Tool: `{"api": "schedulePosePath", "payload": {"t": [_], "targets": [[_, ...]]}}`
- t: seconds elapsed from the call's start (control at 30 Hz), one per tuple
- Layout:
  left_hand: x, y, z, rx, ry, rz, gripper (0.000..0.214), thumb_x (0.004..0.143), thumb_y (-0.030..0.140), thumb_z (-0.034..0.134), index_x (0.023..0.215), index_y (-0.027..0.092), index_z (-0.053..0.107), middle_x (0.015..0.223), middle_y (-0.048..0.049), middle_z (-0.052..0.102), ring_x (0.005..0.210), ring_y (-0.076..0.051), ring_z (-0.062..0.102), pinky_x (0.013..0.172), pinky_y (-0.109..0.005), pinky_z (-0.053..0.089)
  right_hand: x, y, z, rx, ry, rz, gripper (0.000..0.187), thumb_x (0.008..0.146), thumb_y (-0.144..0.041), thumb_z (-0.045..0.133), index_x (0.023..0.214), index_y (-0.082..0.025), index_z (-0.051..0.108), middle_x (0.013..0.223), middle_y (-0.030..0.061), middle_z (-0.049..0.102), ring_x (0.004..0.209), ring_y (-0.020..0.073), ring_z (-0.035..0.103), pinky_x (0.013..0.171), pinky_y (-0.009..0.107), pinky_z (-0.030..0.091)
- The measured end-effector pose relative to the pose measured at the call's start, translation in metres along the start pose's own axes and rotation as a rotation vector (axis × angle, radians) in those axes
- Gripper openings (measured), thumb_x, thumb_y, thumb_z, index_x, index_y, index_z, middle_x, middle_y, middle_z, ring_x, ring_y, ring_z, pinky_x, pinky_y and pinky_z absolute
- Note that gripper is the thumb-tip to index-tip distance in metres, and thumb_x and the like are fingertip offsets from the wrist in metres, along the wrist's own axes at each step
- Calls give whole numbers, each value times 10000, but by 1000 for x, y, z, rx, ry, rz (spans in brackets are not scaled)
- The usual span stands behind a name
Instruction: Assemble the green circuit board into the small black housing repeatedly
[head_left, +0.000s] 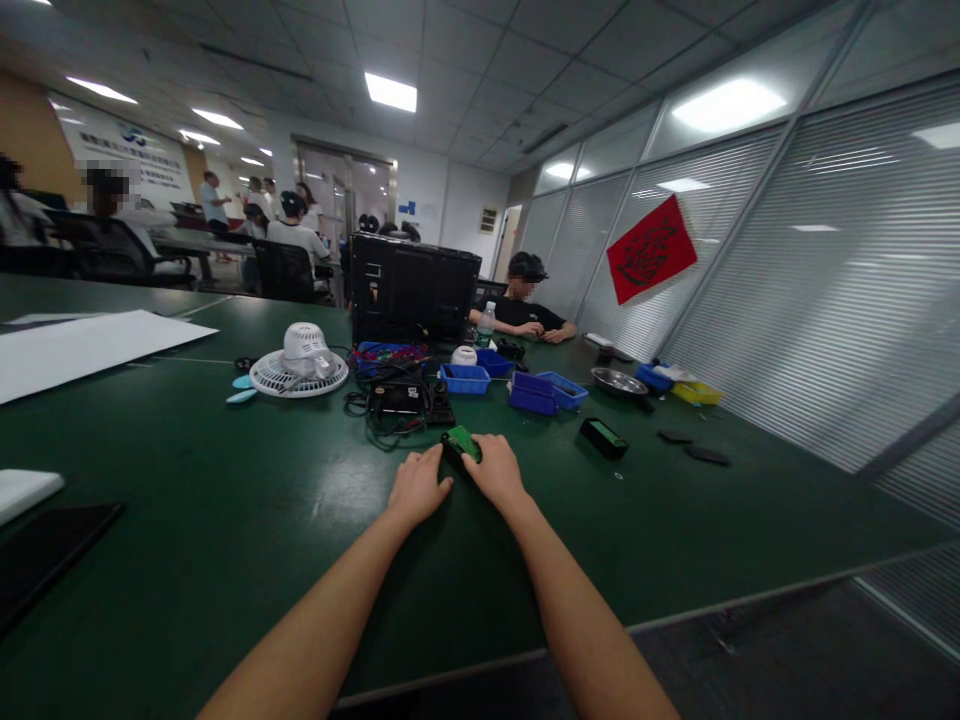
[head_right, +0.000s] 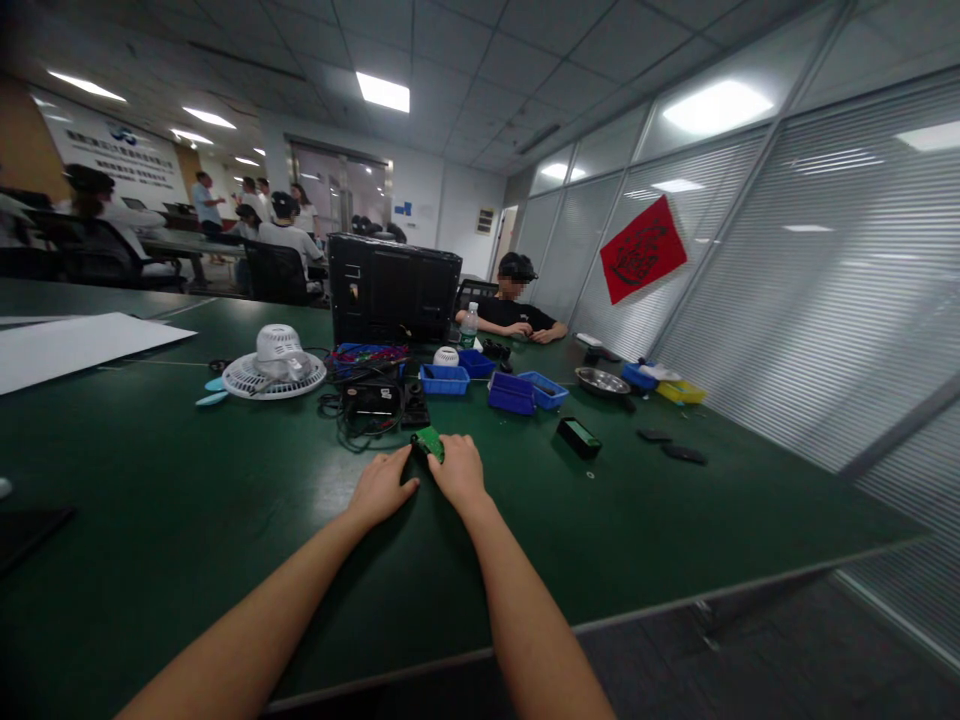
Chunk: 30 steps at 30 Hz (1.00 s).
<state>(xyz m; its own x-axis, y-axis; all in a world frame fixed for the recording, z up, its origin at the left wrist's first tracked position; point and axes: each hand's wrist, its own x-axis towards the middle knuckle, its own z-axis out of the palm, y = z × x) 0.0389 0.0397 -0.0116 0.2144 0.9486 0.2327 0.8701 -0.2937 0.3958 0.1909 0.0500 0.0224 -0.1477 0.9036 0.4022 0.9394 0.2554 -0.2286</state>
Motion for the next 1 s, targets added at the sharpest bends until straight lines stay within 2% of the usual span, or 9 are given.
{"api": "schedulePosePath", "payload": {"t": [0.4, 0.57, 0.7, 0.83, 0.9, 1.0], "targets": [[0, 2, -2, 7, -37, -36, 603, 750, 358, 491, 1315, 218, 331, 1333, -33, 433, 1105, -232, 440, 926, -329, 329, -2, 0, 0, 4, -112, 7, 384, 773, -367, 520, 1095, -164, 574, 1045, 86, 553, 952, 205, 467, 856, 284, 344], [0, 1, 0, -56, 21, -10, 574, 750, 340, 502, 1295, 209, 375, 1296, -39, 476, 1097, -229, 459, 934, -327, 334, -2, 1, 2, 67, -160, 33, 503, 735, -339, 569, 1195, -154, 489, 1064, 109, 542, 974, 214, 481, 867, 311, 345], [3, -4, -2, -174, 100, -94, 443, 827, 336, 391, 1240, 191, 459, 1245, -43, 528, 1087, -202, 491, 941, -301, 346, -5, -4, 6, 239, -184, 1, 615, 682, -381, 619, 1225, -143, 455, 1067, 106, 511, 991, 205, 487, 887, 310, 357], [7, -9, -5, -303, 160, -234, 435, 873, 366, 290, 1181, 164, 521, 1193, -72, 569, 1079, -186, 517, 915, -287, 375, -10, -14, 12, 486, -294, -108, 786, 603, -404, 685, 1278, -127, 393, 1061, 104, 487, 910, 179, 517, 841, 309, 407], [6, -9, -5, -315, 186, -251, 466, 863, 408, 310, 1184, 140, 514, 1198, -90, 562, 1086, -196, 514, 917, -290, 375, -11, -17, 16, 612, -351, -122, 828, 593, -354, 695, 1310, -134, 342, 1064, 100, 488, 799, 144, 533, 764, 297, 443], [2, -5, -6, -261, 212, -216, 570, 781, 470, 458, 1218, 105, 464, 1233, -118, 525, 1118, -223, 485, 945, -302, 352, -10, -15, 22, 746, -382, -105, 804, 623, -207, 642, 1340, -156, 280, 1053, 81, 511, 749, 114, 534, 706, 265, 452]]}}
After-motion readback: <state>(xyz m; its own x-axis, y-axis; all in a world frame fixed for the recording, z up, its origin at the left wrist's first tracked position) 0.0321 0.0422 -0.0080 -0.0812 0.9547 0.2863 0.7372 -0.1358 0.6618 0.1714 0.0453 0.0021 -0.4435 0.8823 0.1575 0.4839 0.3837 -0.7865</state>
